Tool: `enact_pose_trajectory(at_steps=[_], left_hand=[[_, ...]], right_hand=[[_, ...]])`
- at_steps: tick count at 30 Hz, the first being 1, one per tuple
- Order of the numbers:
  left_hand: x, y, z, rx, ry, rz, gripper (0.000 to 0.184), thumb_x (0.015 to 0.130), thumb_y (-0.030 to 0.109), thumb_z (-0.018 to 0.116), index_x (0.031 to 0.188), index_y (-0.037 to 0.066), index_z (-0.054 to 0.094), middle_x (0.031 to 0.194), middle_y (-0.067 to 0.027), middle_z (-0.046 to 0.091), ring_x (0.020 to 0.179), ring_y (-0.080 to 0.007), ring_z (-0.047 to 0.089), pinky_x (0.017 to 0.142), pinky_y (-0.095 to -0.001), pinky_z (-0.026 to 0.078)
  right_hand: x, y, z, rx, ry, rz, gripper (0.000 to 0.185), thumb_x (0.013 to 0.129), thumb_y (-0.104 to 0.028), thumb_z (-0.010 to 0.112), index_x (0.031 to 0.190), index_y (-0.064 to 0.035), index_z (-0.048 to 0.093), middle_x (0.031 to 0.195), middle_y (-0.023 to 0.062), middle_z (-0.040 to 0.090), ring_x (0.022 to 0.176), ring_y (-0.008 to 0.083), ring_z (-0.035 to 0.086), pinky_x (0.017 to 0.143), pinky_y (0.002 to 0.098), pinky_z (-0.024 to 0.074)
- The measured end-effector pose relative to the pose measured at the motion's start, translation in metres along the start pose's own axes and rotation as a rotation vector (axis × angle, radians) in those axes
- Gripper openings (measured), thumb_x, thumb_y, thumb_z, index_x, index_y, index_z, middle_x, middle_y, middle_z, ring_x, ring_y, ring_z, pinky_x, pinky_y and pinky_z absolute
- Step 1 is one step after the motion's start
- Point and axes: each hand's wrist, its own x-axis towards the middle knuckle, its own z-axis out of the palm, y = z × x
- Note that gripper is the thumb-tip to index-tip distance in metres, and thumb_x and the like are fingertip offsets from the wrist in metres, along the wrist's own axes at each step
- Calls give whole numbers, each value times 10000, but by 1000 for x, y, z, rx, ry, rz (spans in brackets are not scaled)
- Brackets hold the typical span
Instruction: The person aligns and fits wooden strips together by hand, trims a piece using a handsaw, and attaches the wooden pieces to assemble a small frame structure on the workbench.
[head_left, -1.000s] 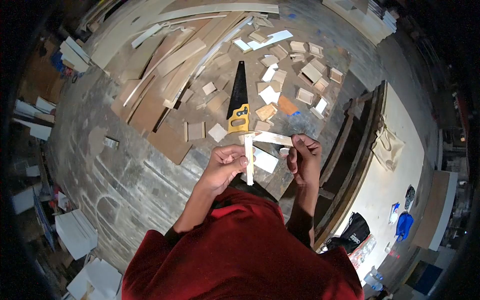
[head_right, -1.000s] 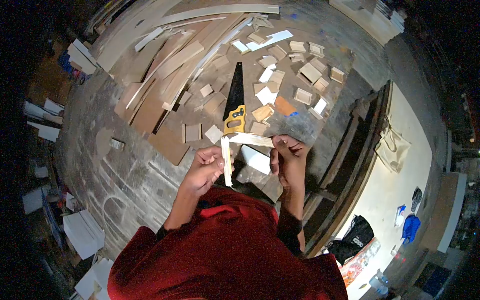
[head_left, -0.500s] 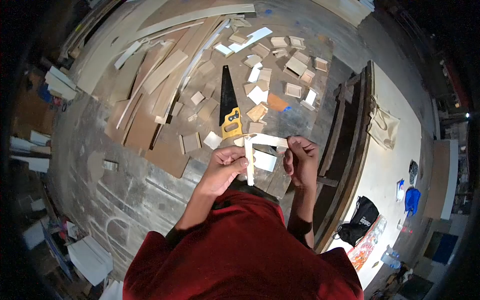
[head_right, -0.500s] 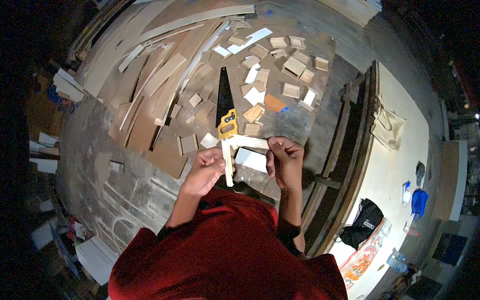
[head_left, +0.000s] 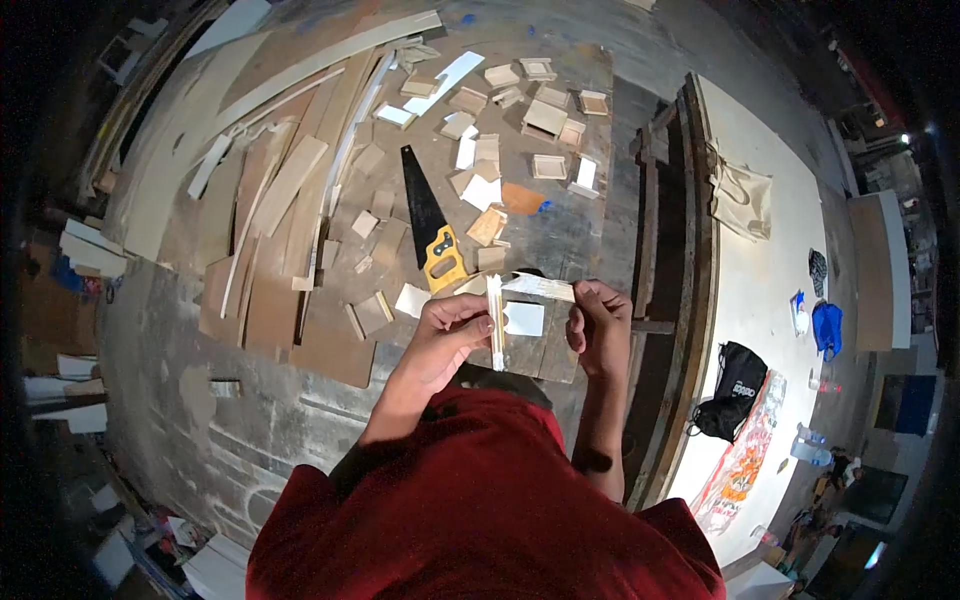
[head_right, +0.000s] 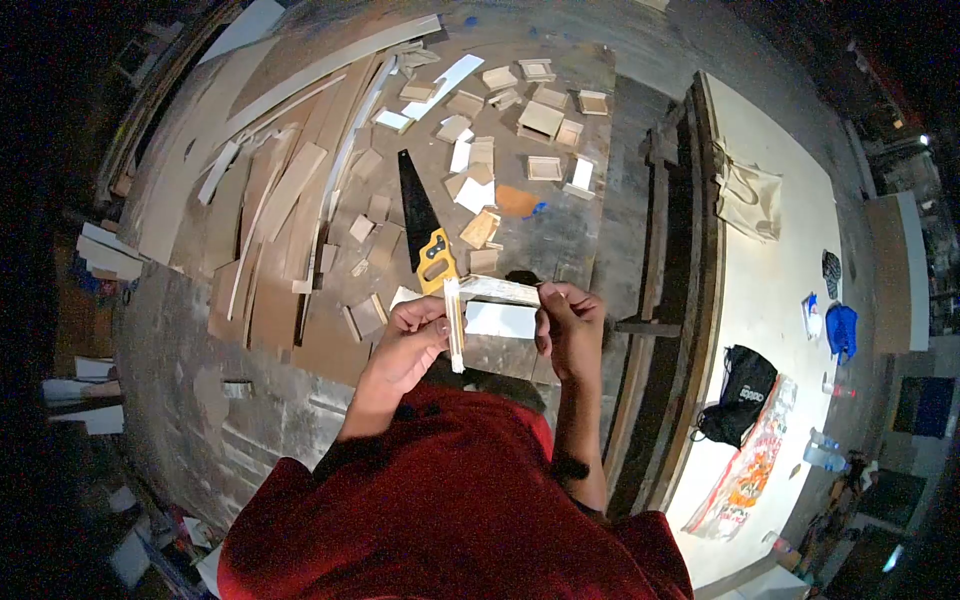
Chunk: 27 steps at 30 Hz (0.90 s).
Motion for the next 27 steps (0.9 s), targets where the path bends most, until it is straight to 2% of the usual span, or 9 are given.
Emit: enact_pose_trajectory(at_steps=[4,8,10,14,25,27], left_hand=[[4,-2,-1,13,-8,-30,216,906,8,656,1117,-35,658,1023,-103,709,906,-156,681,776,-320,577],[5,-5,-3,14,-5,-53,234,902,11,660,1131,-34,651,1044,-96,703,916,-154,677,770,-310,571],[4,-4,-4,16,0,-64,241,900,14,663,1136,-35,648,1050,-94,701,921,-153,675,772,-310,570],[5,0,-1,7,-10,-99,243,898,35,675,1129,-36,646,1040,-93,700,918,-150,673,781,-313,567],[5,4,-4,22,2,-107,229,891,35,682,1108,-31,649,1004,-78,696,897,-145,671,781,-316,568],[4,4,-3,27,8,-95,228,890,32,681,1106,-33,649,1009,-83,696,898,-147,671,780,-313,572]], right_hand=[[-6,1,-2,42,16,5,189,952,-132,616,881,35,668,541,50,561,341,102,418,333,246,331],[-4,8,-3,11,20,-4,203,955,-142,614,886,38,677,540,52,561,346,97,418,336,237,321],[-5,5,-3,-26,71,-40,208,974,-162,586,856,-5,654,528,34,551,338,78,411,314,227,285],[-9,1,2,-5,20,-18,197,974,-157,586,871,-4,657,529,33,553,339,77,413,317,226,284],[-8,1,6,2,49,-52,203,974,-162,589,865,-7,661,519,26,546,336,72,410,318,220,285],[-7,4,7,11,22,-39,207,968,-143,595,901,32,681,537,44,565,347,96,426,338,242,327]])
